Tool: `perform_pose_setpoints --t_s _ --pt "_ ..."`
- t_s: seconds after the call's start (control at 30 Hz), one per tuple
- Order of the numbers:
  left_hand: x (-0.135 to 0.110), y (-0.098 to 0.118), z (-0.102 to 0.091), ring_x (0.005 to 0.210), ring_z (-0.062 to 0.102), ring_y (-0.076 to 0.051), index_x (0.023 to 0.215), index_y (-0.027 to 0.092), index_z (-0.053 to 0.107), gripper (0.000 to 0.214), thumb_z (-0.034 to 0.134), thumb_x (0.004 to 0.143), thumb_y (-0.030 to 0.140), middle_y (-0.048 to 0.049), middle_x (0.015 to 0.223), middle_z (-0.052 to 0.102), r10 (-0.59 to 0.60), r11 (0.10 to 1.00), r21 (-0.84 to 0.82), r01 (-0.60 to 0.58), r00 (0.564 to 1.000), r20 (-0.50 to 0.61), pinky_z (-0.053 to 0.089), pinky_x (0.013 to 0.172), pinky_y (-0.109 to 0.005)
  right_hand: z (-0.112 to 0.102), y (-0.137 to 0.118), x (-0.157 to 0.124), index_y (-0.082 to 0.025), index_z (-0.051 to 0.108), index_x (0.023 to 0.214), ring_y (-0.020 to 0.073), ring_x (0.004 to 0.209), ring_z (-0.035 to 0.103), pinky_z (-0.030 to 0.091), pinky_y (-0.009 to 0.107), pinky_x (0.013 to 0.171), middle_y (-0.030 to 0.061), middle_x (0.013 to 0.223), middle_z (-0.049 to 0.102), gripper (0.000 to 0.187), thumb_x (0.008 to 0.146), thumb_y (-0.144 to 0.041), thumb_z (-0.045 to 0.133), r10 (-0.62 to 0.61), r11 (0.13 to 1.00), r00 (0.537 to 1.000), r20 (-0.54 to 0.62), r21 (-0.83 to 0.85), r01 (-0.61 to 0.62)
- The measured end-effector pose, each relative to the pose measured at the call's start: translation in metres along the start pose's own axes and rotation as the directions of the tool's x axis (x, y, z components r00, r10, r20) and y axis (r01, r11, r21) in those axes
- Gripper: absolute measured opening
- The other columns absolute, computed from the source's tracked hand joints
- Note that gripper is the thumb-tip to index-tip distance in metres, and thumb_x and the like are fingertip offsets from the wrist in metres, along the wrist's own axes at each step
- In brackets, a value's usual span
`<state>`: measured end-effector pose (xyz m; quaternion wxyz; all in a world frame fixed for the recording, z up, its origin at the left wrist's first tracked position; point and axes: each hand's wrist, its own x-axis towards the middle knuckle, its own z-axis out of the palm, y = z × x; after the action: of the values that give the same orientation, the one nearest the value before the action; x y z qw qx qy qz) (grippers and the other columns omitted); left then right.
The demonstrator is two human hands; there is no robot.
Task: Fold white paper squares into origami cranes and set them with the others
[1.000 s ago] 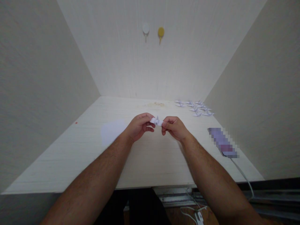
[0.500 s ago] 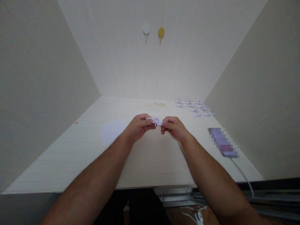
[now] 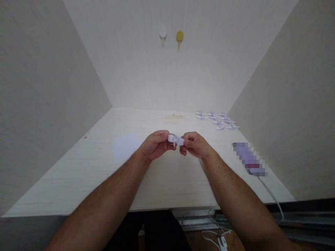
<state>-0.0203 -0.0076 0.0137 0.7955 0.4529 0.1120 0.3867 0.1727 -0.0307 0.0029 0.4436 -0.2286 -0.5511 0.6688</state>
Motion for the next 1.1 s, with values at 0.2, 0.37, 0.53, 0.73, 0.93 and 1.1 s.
perform_pose_setpoints --t_s 0.2,0.37,0.53,0.73,0.93,1.1 --pt "0.001 -0.001 -0.002 0.065 0.065 -0.016 0.067 0.009 0.063 0.028 0.08 0.068 0.031 -0.0081 0.073 0.067 0.011 1.0 -0.001 -0.011 0.999 -0.048 0.057 0.06 -0.028 0.001 0.001 0.002 -0.016 0.056 0.064 0.0133 0.043 0.059 0.047 0.024 0.044 -0.0014 0.051 0.061 0.04 0.066 -0.049 0.08 -0.005 1.0 0.998 -0.069 -0.001 0.005" --pt "0.012 -0.009 -0.006 0.072 0.067 -0.017 0.07 0.009 0.067 0.025 0.08 0.067 0.03 -0.008 0.074 0.069 0.193 0.974 0.191 -0.125 0.899 -0.392 0.059 0.073 -0.035 -0.003 0.003 0.012 -0.016 0.066 0.084 0.0095 0.046 0.057 0.048 0.022 0.048 -0.0033 0.056 0.062 0.032 0.067 -0.039 0.079 -0.172 0.982 0.853 -0.492 -0.155 0.109" --pt "0.019 -0.018 -0.009 0.071 0.068 -0.019 0.072 0.011 0.073 0.025 0.075 0.069 0.036 -0.0067 0.073 0.071 0.466 0.81 0.58 -0.088 0.696 -0.546 0.059 0.076 -0.038 0.0 0.006 0.016 -0.017 0.065 0.081 0.0096 0.047 0.056 0.046 0.021 0.047 -0.0042 0.055 0.061 0.025 0.066 -0.033 0.076 -0.321 0.916 0.731 -0.602 -0.393 0.078" --pt "0.017 -0.02 -0.005 0.07 0.069 -0.02 0.08 0.013 0.076 0.029 0.074 0.069 0.04 -0.007 0.074 0.073 0.483 0.747 0.665 -0.019 0.703 -0.522 0.059 0.074 -0.036 0.006 0.013 0.018 -0.017 0.063 0.076 0.0115 0.051 0.059 0.048 0.023 0.049 -0.0014 0.06 0.063 0.026 0.064 -0.037 0.076 -0.326 0.869 0.742 -0.586 -0.494 -0.008" --pt "0.016 -0.022 -0.006 0.078 0.066 -0.019 0.073 0.013 0.072 0.027 0.078 0.065 0.037 -0.0086 0.086 0.073 0.394 0.843 0.529 -0.095 0.779 -0.488 0.058 0.072 -0.034 0.006 0.01 0.017 -0.015 0.064 0.069 0.0123 0.048 0.06 0.046 0.021 0.047 0.0003 0.053 0.063 0.024 0.07 -0.038 0.07 -0.304 0.854 0.724 -0.62 -0.513 -0.081" --pt "0.016 -0.02 -0.007 0.085 0.065 -0.018 0.063 0.013 0.065 0.026 0.08 0.063 0.033 -0.0097 0.097 0.071 0.315 0.915 0.386 -0.116 0.804 -0.504 0.056 0.073 -0.031 0.007 0.008 0.017 -0.015 0.064 0.07 0.0116 0.047 0.06 0.046 0.021 0.046 0.0005 0.055 0.064 0.025 0.071 -0.039 0.069 -0.306 0.859 0.73 -0.612 -0.508 -0.065"
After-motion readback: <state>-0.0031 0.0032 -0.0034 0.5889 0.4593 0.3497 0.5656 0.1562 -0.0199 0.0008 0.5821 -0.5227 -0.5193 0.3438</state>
